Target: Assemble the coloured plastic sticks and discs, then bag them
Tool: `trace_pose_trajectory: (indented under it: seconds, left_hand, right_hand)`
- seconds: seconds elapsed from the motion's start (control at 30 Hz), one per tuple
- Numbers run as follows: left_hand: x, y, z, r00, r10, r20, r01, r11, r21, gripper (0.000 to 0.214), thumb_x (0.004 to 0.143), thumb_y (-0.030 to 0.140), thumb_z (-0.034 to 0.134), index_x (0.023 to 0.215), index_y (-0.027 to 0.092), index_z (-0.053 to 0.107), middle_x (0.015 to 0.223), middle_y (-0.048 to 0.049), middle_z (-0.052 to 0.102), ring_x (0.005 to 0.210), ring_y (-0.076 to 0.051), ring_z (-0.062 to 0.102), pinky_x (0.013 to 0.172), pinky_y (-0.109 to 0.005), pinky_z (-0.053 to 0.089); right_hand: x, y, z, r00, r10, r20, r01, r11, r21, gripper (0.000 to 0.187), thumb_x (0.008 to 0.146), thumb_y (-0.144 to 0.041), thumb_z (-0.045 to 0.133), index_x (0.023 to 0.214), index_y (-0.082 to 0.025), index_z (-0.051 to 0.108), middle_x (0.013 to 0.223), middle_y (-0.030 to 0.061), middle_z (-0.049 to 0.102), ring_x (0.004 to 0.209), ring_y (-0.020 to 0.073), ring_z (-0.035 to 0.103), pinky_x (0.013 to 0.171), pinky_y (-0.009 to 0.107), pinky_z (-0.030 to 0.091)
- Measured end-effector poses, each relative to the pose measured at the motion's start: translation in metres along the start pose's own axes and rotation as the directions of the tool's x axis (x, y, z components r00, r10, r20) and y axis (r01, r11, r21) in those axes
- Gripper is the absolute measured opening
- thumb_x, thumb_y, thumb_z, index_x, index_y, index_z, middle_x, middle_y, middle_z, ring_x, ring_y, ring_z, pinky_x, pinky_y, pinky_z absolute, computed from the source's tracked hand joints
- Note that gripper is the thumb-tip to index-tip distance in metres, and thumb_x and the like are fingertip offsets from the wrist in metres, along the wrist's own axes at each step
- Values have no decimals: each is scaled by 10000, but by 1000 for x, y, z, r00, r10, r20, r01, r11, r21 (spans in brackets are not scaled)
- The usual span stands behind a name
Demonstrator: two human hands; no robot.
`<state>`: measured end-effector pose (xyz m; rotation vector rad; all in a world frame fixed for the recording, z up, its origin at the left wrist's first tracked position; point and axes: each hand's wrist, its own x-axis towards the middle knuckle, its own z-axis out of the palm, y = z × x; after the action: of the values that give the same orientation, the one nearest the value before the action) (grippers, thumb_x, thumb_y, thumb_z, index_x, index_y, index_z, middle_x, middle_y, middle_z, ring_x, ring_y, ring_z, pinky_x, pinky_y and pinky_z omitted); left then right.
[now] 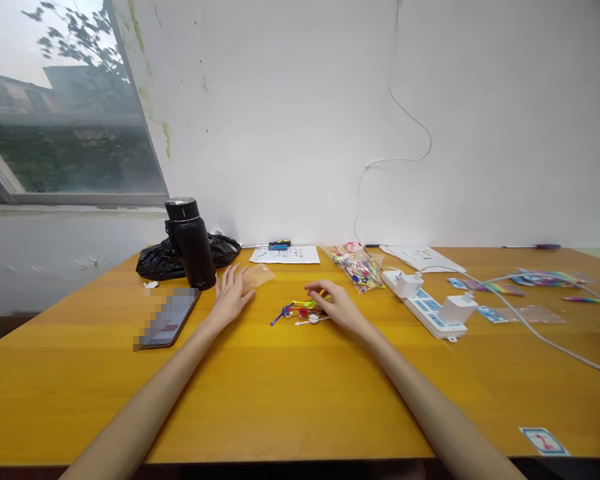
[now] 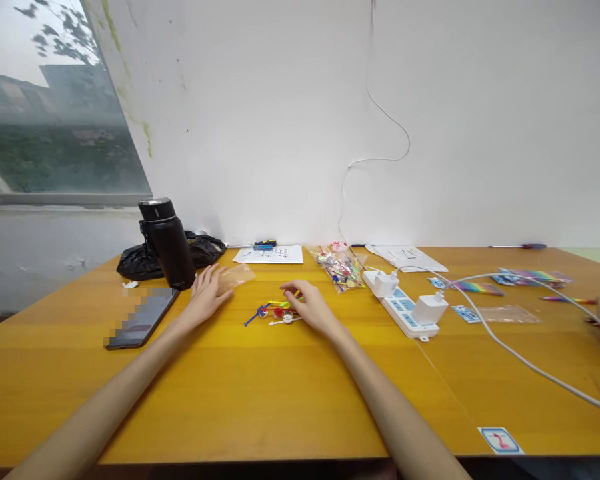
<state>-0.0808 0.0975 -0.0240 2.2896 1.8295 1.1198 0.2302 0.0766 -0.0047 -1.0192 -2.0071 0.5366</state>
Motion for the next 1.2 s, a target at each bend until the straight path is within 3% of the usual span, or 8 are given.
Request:
trace_pose_trajectory:
  seconds: [0.1, 0.2, 0.27, 0.47, 0.6, 0.77, 0.93, 1.2]
  left_hand:
    - [0, 23, -16, 993, 95, -67, -98, 994, -39, 332, 912, 408, 536, 1200, 255, 597, 1369, -117, 531, 1298, -336, 442, 1104, -495, 290]
    - [0, 36, -28, 988, 106, 111, -89, 985, -148, 265, 943, 445, 476, 1015, 263, 654, 950, -61, 691, 884, -259, 632, 845, -362, 446]
    - [-1, 37, -30, 979, 84, 188, -65, 993, -101, 264, 944, 447, 470, 959, 265, 660, 864, -45, 705, 786, -244, 638, 754, -332, 436]
    - [-3, 21, -19, 976, 51, 213, -78, 990, 119, 269, 940, 366, 464, 1062, 209, 644, 1119, -110, 698, 1044, -299, 623, 895, -402, 453]
    - [-1, 17, -15, 976, 109, 189, -129, 987, 97, 297, 949, 322, 441, 1141, 183, 620, 1252, -122, 636, 1219, -287, 538, 1048, -442, 416]
    - [-2, 17, -7, 956, 222, 190, -239, 969, 70, 326, 950, 316, 448, 1212, 226, 619, 1559, -57, 394, 1445, -293, 304, 1164, -507, 307]
    - [-4, 3, 3, 957, 108, 269, -143, 983, 114, 448, 954, 353, 436, 1360, 195, 537, 1588, -78, 358, 1474, -322, 267, 1165, -547, 285]
    - [-2, -4, 5, 967, 82, 240, -119, 982, 145, 522, 939, 337, 445, 1405, 104, 482, 1599, -143, 316, 1484, -335, 230, 1181, -519, 272]
  right_hand:
    - [-1, -1, 0, 1000, -8, -3, 8, 1000, -10, 241, 954, -345, 532, 1100, -229, 685, 1071, 65, 705, 1005, 211, 632, 872, 353, 488]
    - [-2, -1, 0, 1000, -9, 7, 10, 1000, -20, 246, 959, -341, 523, 1105, -230, 688, 1072, 64, 705, 999, 209, 632, 867, 351, 485]
    - [-2, -2, 1, 1000, -9, 20, 9, 999, -34, 242, 959, -334, 523, 1094, -226, 694, 1068, 67, 705, 988, 209, 632, 860, 351, 484]
    - [-3, -3, 0, 999, -4, 42, 8, 997, -79, 227, 965, -298, 513, 1080, -214, 690, 1052, 64, 701, 975, 198, 626, 857, 338, 484]
    - [-3, -2, 0, 996, -64, 64, 73, 986, -150, 207, 975, -256, 498, 1070, -214, 677, 1051, 58, 691, 1012, 201, 605, 892, 344, 464]
    - [-4, -2, -1, 983, -123, 134, 153, 957, -248, 167, 959, -232, 529, 1034, -203, 675, 1027, 75, 676, 1012, 222, 582, 918, 371, 450]
    - [-3, 0, -3, 980, -119, 159, 155, 959, -238, 223, 971, -180, 469, 1066, -199, 670, 1049, 82, 666, 1034, 222, 577, 948, 383, 446]
    - [-1, 10, -5, 985, -108, 138, 134, 971, -199, 413, 821, 46, 419, 1056, -183, 669, 1049, 70, 676, 1031, 200, 601, 939, 349, 456]
